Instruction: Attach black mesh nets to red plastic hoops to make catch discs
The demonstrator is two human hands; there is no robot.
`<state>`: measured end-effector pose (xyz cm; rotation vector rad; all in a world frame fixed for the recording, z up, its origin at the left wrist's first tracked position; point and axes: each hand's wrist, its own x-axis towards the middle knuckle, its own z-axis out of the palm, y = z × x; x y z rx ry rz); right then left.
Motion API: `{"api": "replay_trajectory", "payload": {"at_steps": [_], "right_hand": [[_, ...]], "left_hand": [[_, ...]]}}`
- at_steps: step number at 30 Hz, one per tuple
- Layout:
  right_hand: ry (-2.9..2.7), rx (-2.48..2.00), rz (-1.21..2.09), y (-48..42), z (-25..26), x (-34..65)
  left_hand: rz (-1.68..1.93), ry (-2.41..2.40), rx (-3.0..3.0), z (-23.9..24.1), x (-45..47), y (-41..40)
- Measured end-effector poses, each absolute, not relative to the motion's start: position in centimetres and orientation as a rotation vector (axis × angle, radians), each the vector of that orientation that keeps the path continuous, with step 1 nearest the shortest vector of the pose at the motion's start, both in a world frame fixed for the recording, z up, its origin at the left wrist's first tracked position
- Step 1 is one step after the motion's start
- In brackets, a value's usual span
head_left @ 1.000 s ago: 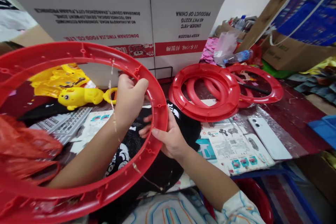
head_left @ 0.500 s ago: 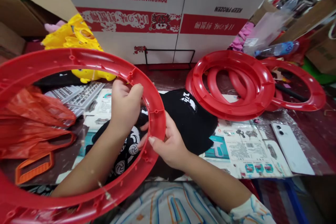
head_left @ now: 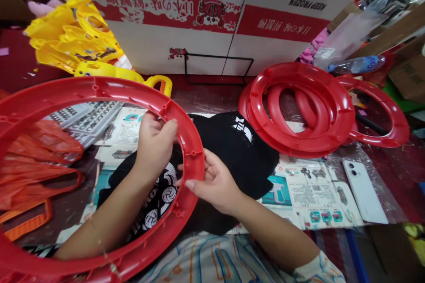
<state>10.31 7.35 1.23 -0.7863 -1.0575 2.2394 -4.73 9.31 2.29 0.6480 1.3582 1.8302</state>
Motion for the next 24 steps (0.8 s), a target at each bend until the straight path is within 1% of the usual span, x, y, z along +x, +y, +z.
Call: {"api": "replay_trajectory", "payload": {"at_steps": [6,16,22,24], "right_hand": [[-1.006,-0.835,2.307,7.1,1.2,9.7],[-1.0,-0.89,2.238,7.0,0.8,9.2],[-1.06,-0.973,2.106,7.1,0.6,8.8],[-1.052,-0.953,2.133,7.2,0.7,8.8]], "left_hand": [[1.818,1.407,0.637,2.1,-4.7,8.8],[1.832,1.482,0.677,1.6,-4.6,8.5],[1.779,1.631,0.714,1.3,-4.6,8.5],[1.784,1.614,0.712,1.2,-4.6,8.4]]}}
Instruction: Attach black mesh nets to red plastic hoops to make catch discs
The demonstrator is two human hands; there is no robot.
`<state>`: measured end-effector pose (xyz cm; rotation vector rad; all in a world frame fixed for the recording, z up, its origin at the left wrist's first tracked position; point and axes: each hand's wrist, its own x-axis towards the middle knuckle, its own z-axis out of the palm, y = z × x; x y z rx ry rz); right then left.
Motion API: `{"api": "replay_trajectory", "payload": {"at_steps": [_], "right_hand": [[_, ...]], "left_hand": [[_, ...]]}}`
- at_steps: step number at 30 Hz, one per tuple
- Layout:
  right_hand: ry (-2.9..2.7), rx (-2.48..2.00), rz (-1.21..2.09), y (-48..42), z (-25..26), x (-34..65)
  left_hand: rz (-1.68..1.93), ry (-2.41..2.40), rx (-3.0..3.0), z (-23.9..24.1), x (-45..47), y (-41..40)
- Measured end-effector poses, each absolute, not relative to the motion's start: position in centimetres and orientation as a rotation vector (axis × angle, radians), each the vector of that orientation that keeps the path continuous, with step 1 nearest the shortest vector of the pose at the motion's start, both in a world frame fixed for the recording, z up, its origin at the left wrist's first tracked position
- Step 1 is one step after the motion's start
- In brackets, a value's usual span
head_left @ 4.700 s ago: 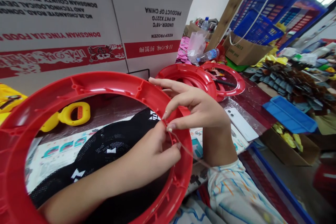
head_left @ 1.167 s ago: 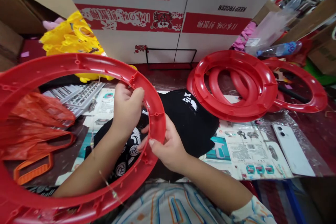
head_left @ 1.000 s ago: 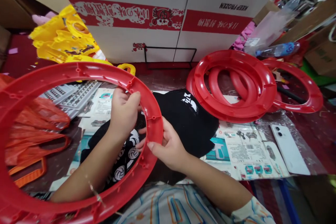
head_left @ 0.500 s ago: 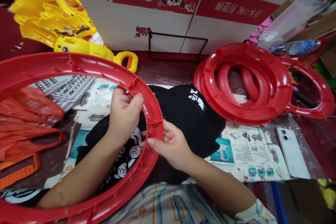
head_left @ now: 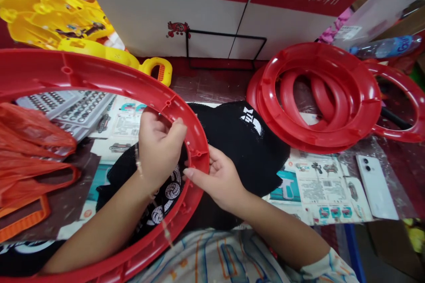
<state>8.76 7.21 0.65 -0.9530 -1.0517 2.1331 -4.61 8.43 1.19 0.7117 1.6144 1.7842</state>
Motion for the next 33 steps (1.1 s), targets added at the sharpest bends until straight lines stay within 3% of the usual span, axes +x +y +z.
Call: {"api": "replay_trajectory", "payload": {"at_steps": [12,33], "right_hand": [[-0.934,-0.851,2.36,7.7,0.5,9.3],[-0.987,-0.818,2.362,7.5,0.5,9.8]], "left_hand": [[1.82,1.44,0.627,1.3,-4.4,8.7],[1.81,1.419,0.618,1.3,-4.2,8.7]]}}
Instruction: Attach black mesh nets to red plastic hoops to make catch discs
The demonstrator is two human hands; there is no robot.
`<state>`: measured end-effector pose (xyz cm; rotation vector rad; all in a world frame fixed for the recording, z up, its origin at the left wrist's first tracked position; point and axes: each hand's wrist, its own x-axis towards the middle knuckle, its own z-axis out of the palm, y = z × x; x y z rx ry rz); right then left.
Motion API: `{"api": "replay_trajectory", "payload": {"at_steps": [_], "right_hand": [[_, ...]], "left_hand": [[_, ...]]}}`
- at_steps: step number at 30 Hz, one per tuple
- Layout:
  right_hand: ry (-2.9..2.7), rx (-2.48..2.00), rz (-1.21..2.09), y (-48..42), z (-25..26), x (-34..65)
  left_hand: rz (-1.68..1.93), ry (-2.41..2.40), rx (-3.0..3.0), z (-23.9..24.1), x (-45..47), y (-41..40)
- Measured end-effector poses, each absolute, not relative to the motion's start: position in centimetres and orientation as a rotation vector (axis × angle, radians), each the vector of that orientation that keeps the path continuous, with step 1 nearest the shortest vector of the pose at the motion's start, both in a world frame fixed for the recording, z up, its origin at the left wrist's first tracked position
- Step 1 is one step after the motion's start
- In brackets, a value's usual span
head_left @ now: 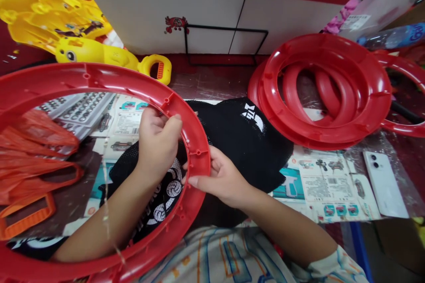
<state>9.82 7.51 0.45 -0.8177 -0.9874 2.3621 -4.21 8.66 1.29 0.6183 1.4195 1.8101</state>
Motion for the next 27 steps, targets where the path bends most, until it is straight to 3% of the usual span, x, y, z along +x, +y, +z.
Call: {"api": "replay_trajectory", "payload": {"at_steps": [10,14,15,18,21,24,27], "right_hand": [[-1.001,-0.897,2.373,7.4,0.1,9.9],[-1.285,-0.947,2.349,9.2,1.3,11.5],[-1.388,-0.986,2.233,9.9,1.9,12.1],[-1.774,-1.063,1.417,12.1,4.3,13.4],[-2.264,-0.771,0.874,13.6,6.5,13.2],[-2.531,-0.47,0.697,14.9,7.8,12.2],[-2.661,-0.354,0.728,16.2,8.0,11.7]], "left_hand": [[1.719,1.506,0.661,1.4,-3.9,8.3],[1.621,1.617,0.768,1.5,-3.5,7.9],[1.571,1.632,0.811,1.5,-3.3,7.7],[1.392,1.612,0.93,1.4,-2.6,7.1],[1.215,1.553,1.033,0.8,-1.7,6.7],[1.054,1.491,1.117,0.2,-1.1,6.6],[0.94,1.404,1.162,-0.3,-0.7,6.6]]}}
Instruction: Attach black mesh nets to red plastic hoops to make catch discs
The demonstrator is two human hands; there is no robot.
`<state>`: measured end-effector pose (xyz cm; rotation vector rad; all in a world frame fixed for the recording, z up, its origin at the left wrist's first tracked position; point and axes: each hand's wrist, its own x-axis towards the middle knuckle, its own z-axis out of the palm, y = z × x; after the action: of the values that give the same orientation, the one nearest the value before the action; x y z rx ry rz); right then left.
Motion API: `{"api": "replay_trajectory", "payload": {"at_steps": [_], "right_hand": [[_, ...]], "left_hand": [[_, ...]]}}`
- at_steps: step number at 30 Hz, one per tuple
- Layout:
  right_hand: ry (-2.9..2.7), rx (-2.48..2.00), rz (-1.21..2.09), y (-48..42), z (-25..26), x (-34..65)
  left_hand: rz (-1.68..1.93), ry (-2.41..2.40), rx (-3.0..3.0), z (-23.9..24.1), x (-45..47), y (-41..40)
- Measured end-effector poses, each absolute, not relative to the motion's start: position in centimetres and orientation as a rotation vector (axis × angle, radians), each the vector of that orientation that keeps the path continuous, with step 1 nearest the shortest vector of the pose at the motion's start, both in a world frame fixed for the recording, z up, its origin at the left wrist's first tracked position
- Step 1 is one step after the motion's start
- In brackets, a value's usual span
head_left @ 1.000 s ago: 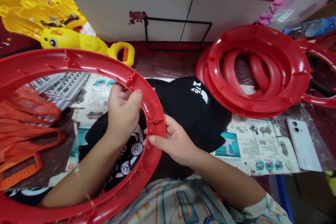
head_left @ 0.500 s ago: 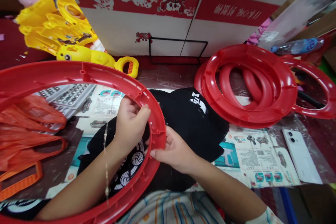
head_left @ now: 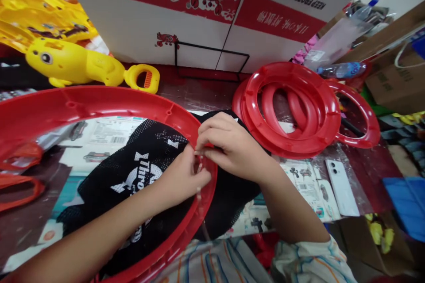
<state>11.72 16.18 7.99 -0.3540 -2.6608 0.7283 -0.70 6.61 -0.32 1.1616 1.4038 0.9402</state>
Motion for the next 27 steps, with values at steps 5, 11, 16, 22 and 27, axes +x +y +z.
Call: {"api": "replay_trajectory", "payload": {"at_steps": [5,11,16,22,27], "right_hand": [[-2.666,-0.275,0.871,17.9,6.8,12.4],[-2.381,-0.469,0.915,17.4,3.8,13.5],[-2.242,-0.569,0.966,16.4,2.4,13.6],[-2.34,-0.499,0.907,16.2,3.0,14.2],[-2.395,-0.369,0.758,16.3,3.6,14.4]], "left_hand": [[0.826,1.236,1.13,-0.8,-0.4,6.4],[0.685,1.185,1.086,-0.9,-0.3,6.1],[0.697,1.17,1.044,-1.2,0.0,6.0],[0.712,1.23,0.989,-0.7,0.3,6.0],[0.64,1.25,0.963,0.5,-0.1,6.5]]}}
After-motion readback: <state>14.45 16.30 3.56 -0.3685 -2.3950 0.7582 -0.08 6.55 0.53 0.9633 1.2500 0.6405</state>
